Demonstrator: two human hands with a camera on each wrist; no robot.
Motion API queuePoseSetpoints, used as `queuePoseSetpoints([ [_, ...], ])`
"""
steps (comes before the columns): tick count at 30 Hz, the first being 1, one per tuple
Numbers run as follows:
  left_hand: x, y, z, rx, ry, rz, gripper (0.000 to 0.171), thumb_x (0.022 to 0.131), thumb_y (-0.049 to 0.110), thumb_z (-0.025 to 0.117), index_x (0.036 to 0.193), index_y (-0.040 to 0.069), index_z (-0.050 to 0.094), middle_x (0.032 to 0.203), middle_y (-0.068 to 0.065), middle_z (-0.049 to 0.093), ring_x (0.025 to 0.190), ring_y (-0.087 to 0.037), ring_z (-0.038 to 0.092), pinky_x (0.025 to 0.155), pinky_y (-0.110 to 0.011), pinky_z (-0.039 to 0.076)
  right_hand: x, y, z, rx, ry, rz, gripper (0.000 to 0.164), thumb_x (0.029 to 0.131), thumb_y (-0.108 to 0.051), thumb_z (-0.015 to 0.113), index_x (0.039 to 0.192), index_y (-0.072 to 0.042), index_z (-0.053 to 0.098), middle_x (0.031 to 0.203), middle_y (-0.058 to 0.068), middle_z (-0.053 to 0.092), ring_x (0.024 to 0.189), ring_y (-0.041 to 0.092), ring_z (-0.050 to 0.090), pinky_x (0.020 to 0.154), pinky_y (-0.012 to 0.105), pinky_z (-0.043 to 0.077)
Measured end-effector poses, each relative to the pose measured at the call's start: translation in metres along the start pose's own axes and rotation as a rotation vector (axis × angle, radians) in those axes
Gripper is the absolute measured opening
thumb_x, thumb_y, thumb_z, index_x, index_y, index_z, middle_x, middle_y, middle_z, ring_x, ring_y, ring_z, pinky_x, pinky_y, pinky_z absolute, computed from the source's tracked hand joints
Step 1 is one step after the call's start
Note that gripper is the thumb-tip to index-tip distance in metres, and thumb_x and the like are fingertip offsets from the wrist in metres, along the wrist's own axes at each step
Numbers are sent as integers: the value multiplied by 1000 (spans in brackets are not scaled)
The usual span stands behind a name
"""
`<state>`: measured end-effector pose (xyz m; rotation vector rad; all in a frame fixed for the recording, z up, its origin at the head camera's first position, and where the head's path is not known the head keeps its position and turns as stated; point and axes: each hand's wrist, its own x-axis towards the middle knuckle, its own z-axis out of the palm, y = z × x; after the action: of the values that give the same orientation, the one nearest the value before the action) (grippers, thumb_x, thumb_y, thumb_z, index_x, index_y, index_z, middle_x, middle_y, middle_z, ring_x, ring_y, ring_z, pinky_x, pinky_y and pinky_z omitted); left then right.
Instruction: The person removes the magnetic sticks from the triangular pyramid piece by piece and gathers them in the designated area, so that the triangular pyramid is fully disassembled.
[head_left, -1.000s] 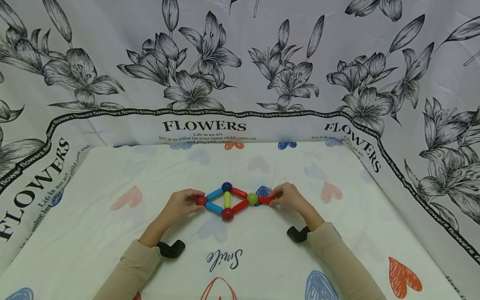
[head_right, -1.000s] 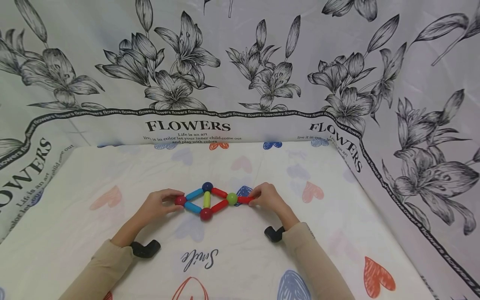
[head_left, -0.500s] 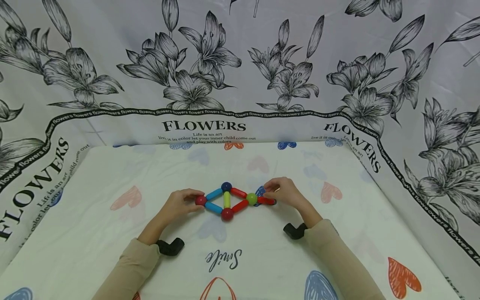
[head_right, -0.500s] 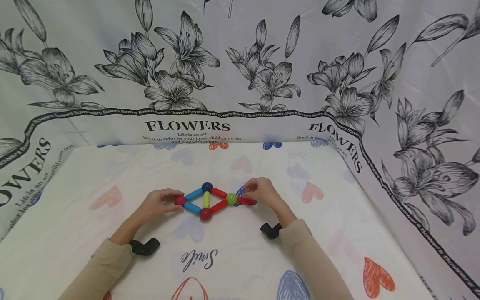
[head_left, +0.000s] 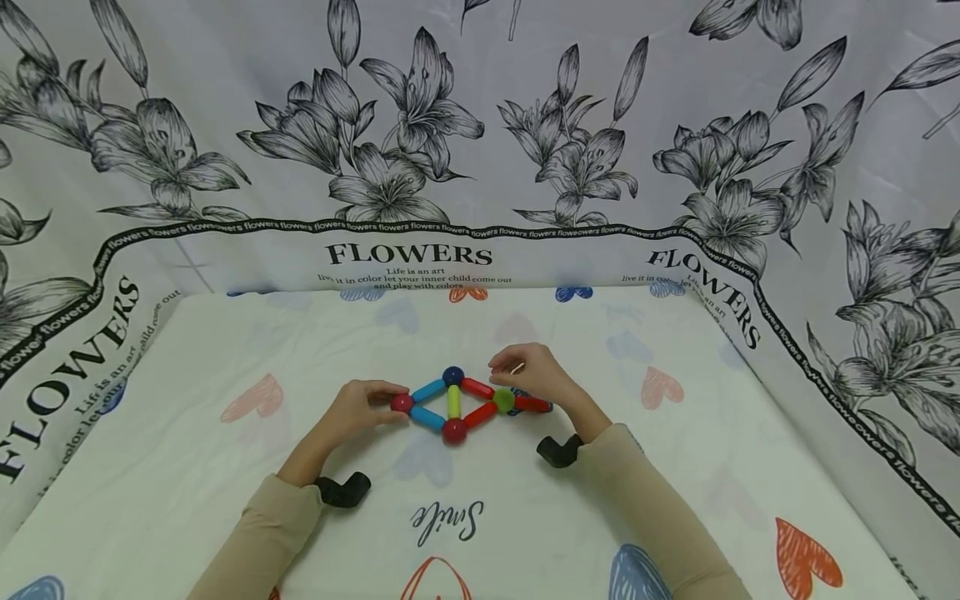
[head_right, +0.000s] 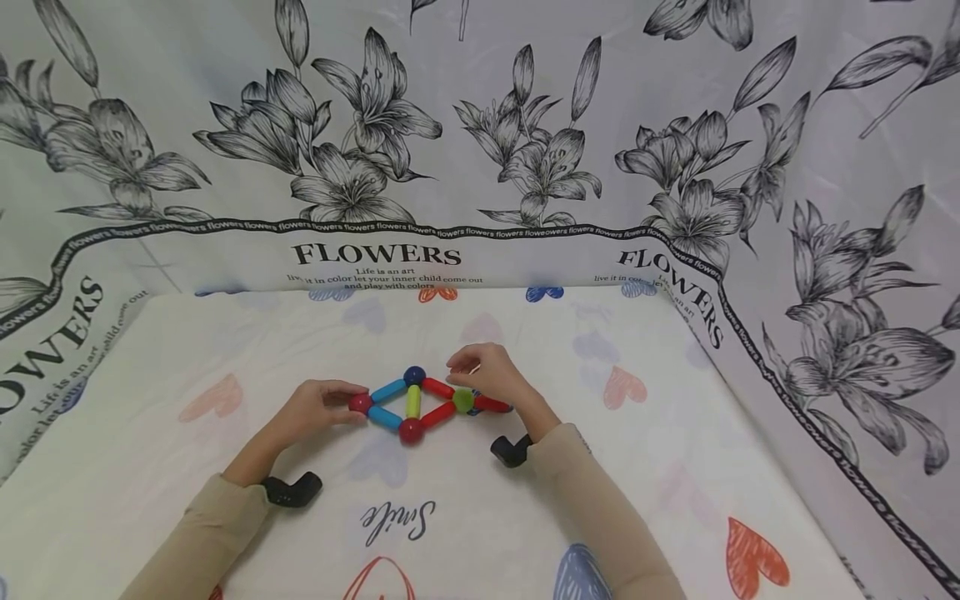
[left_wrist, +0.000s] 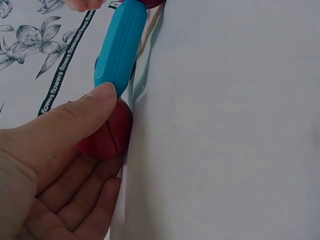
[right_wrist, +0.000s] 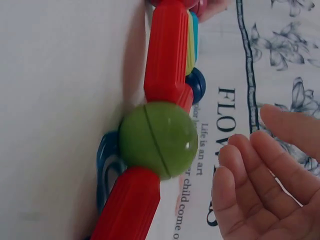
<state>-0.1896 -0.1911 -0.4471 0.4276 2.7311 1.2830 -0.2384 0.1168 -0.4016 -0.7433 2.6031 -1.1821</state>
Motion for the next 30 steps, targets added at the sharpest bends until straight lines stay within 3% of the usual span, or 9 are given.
queuePoseSetpoints([
  [5, 1, 2, 0, -33, -16, -38, 41, 78, 17, 80, 114, 1, 69, 115, -19, 71, 105, -30, 69, 93, -39, 56, 10, -9, 8, 20, -50, -19, 26, 87, -15, 70, 108, 1, 70, 100, 14, 73, 90, 20, 65, 80, 22, 58],
  [14, 0, 4, 0, -46, -22, -105, 43, 78, 20, 80, 116, 4, 69, 118, -18, 70, 109, -32, 67, 97, -44, 54, 30, -18, 21, 23, -73, -62, 26, 87, -14, 71, 109, -1, 70, 106, 14, 73, 98, 24, 68, 87, 27, 59],
  [30, 1, 4, -1, -63, -17, -103, 44, 78, 23, 80, 115, 3, 69, 117, -18, 70, 108, -32, 68, 97, -44, 55, 52, -35, 40, 55, -157, -178, 28, 88, -15, 70, 110, 1, 68, 107, 15, 73, 96, 24, 69, 85, 19, 57],
])
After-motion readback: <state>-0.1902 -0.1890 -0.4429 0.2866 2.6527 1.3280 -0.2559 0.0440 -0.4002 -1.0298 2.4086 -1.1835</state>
